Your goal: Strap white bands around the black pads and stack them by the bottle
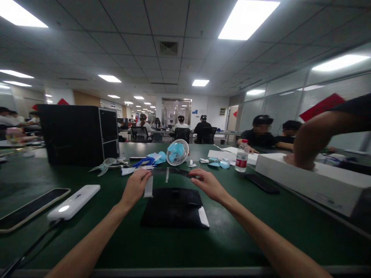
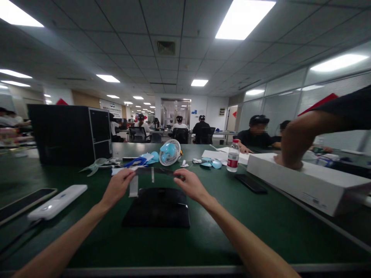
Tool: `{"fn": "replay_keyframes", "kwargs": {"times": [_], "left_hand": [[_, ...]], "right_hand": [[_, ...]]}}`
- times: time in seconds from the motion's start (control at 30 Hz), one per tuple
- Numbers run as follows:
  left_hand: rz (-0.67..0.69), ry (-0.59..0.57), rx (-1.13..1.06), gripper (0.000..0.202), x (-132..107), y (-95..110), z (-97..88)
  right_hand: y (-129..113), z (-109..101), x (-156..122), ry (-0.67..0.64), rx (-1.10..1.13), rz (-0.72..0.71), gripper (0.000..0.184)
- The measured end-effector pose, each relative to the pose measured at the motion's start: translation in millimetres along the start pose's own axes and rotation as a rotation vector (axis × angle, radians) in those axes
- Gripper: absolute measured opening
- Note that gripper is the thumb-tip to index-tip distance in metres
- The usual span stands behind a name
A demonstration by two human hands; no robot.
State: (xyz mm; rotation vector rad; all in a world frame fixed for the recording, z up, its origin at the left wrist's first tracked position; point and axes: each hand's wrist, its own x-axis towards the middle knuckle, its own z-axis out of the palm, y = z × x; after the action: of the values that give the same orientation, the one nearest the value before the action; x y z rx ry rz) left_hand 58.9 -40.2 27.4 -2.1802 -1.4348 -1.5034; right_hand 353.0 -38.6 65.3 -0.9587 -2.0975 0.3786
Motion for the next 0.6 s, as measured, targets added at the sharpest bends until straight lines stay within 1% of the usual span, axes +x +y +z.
{"fn": "replay_keyframes", "kwargs": {"times": [0.13, 0.2, 0.27, 0.33, 0.4, 0.47, 0.53, 0.6], "left_hand": [[-0.106, -0.041, -0.065, 0.032, 3, 8, -5.9], [-0.184, -0.114, -0.141, 0.031, 5, 11, -10.3], [-0.275, -0.254, -0.247, 0.031, 7, 13, -14.1], [-0.376, -0.454, -0.363, 0.032, 6, 13, -16.3], [-0.466, -0.677, -0.452, 0.031, 3, 11, -17.2], [-0.512, -0.861, -0.499, 0.03, 0, 9, -17.6], [-0.525, -0.987, -0.514, 0.027, -3, 7, -17.8], [-0.527, -1.065, -0.507, 0.024, -5, 5, -17.6]], "right_hand": [[-4, -3, 0, -0.046, 0.056, 0.085, 0.023], [-1, -4, -1, -0.065, 0.09, 0.131, 0.019], [6, -6, -3, -0.072, 0.171, 0.171, 0.017], [15, -6, -8, -0.102, 0.288, 0.222, 0.021], [22, -4, -14, -0.188, 0.364, 0.302, 0.027], [26, -1, -21, -0.305, 0.374, 0.391, 0.026], [25, 3, -26, -0.402, 0.346, 0.448, 0.02], [19, 6, -29, -0.464, 0.31, 0.479, 0.015]]}}
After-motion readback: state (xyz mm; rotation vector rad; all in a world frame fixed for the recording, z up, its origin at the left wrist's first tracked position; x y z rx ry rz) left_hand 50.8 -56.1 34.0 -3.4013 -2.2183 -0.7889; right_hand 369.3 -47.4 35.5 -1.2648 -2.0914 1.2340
